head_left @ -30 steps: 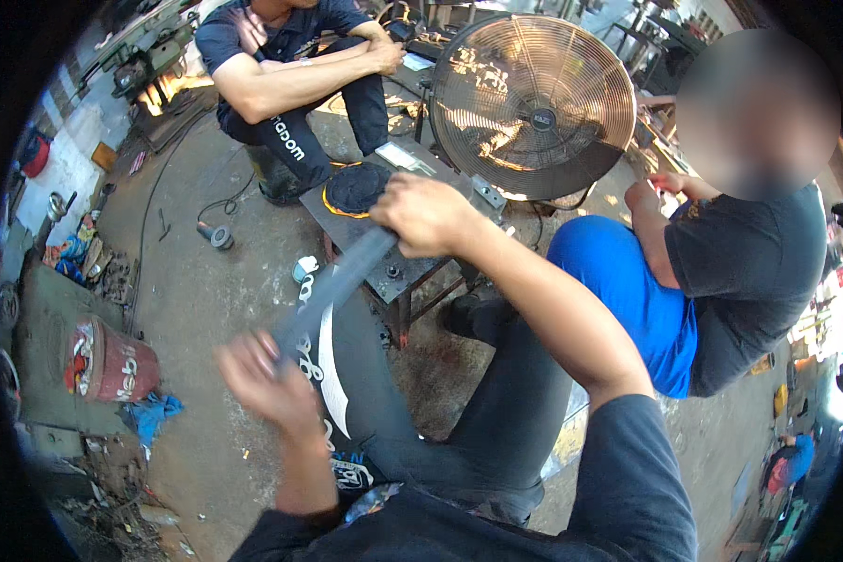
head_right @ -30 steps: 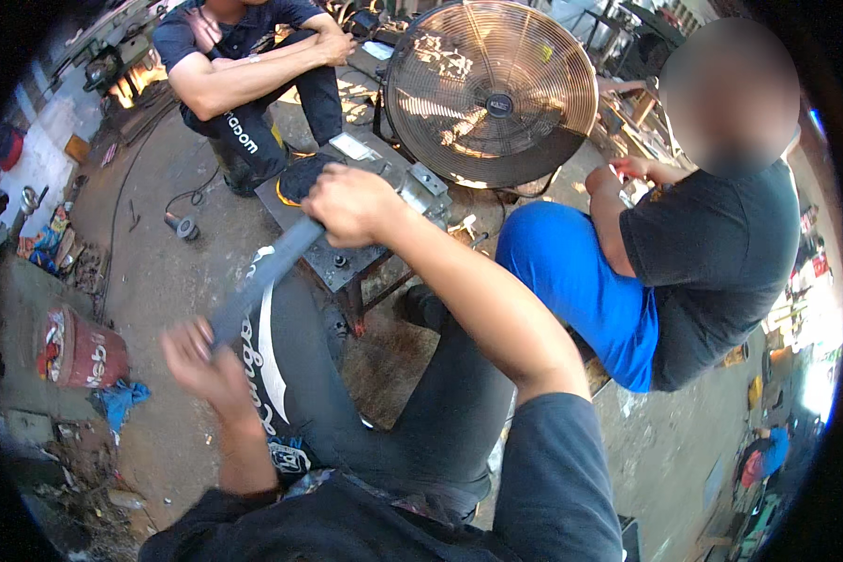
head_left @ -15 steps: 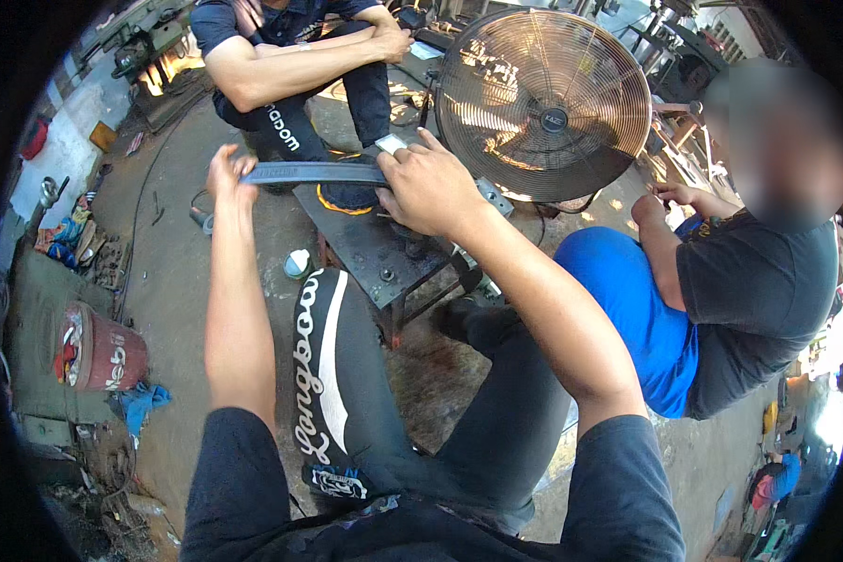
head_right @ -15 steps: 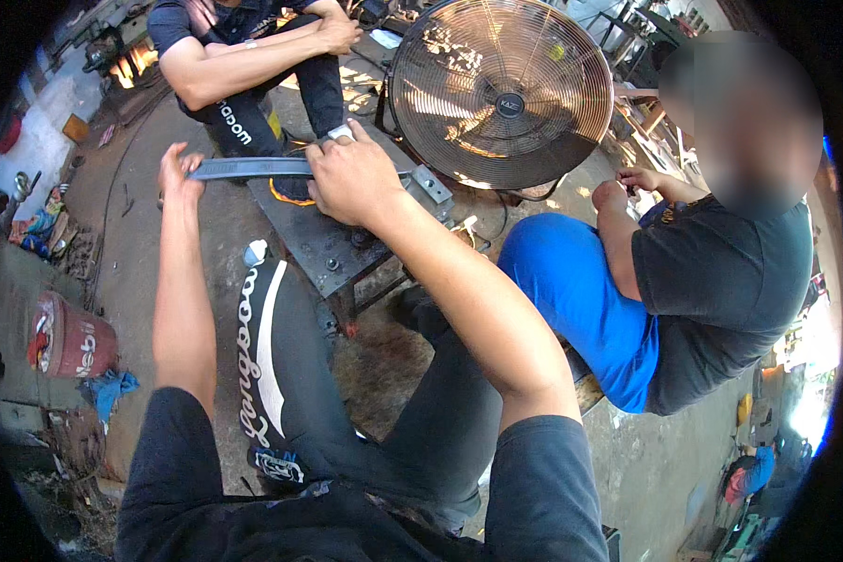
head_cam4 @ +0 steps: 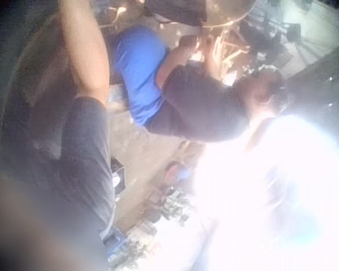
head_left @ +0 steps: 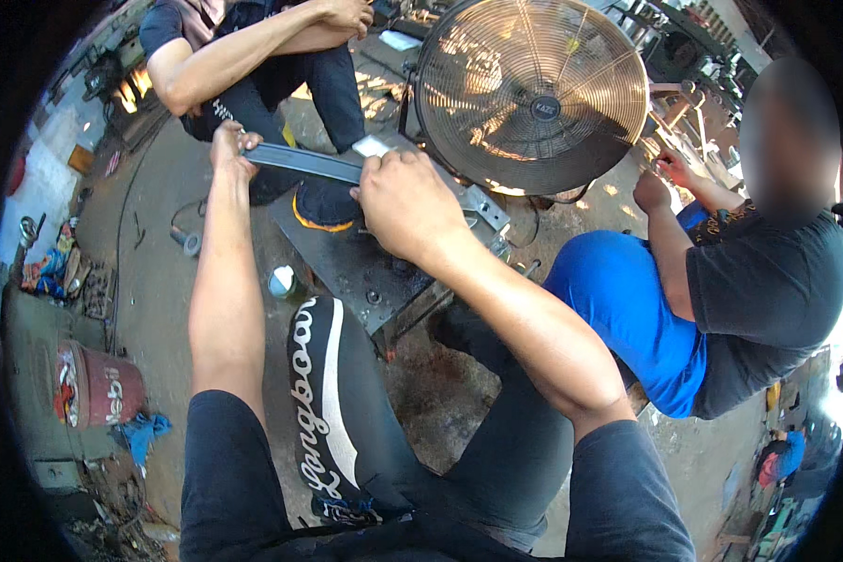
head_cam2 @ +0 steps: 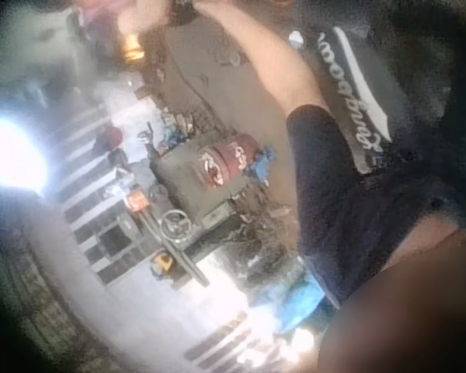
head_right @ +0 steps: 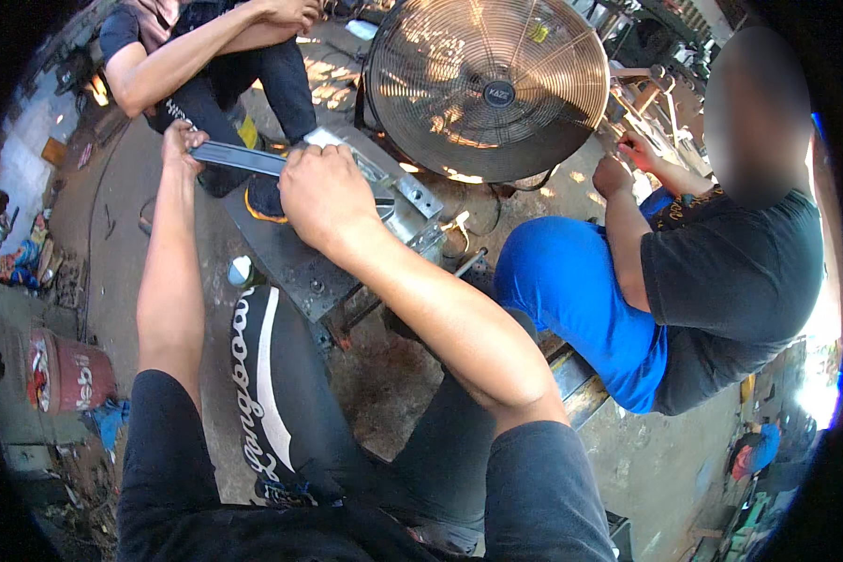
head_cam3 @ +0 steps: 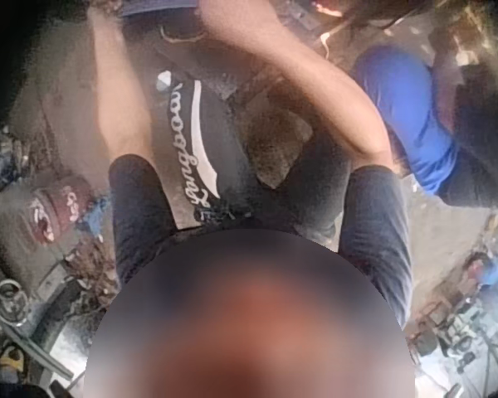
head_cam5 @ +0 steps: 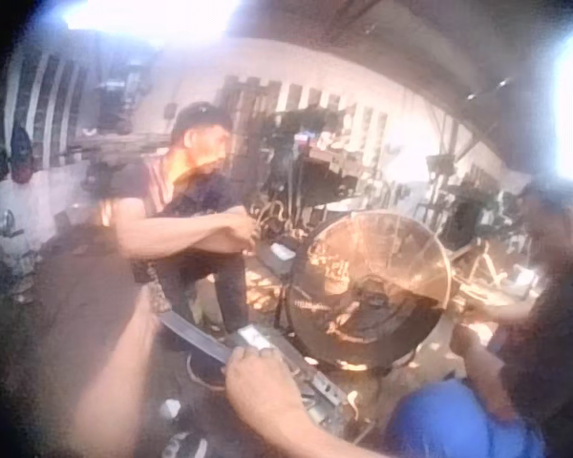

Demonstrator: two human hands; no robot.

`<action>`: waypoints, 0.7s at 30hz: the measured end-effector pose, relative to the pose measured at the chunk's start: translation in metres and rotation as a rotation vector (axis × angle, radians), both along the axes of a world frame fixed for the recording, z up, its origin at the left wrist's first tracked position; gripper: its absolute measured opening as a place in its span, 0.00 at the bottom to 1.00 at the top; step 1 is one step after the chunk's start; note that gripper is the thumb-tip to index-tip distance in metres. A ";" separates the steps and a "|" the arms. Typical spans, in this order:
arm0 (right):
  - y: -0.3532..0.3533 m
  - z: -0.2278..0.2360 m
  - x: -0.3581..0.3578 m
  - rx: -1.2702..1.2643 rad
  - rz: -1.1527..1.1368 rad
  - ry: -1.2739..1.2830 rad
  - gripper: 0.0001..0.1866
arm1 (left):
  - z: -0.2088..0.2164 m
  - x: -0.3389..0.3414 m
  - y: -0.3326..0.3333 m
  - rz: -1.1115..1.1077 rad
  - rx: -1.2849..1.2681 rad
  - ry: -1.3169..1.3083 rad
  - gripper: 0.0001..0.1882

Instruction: The person uses a large adjustable wrench to tighten a bolt on a metal part clamped in a vise. The person repeatedly adjusts the wrench and applies force to the bolt while two other people sit nearby.

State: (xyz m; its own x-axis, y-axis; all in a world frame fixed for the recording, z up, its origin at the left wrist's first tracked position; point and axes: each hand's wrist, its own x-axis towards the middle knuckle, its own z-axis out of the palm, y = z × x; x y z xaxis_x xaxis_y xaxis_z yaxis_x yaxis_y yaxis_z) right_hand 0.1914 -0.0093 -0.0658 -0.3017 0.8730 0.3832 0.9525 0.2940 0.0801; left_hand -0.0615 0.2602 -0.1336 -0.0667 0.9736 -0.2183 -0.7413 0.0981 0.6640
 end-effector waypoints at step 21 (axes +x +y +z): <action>-0.197 -0.005 -0.115 0.053 0.717 0.194 0.26 | 0.035 -0.044 -0.514 -0.120 0.389 0.218 0.08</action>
State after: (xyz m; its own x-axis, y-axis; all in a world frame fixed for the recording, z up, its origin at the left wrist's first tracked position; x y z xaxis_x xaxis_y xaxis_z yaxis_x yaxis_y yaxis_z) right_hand 0.0767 -0.2064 -0.0710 -0.7128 0.4662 0.5240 0.5268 0.8491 -0.0388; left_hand -0.1057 -0.2542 -0.0983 0.0481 0.9840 0.1716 -0.5788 -0.1125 0.8076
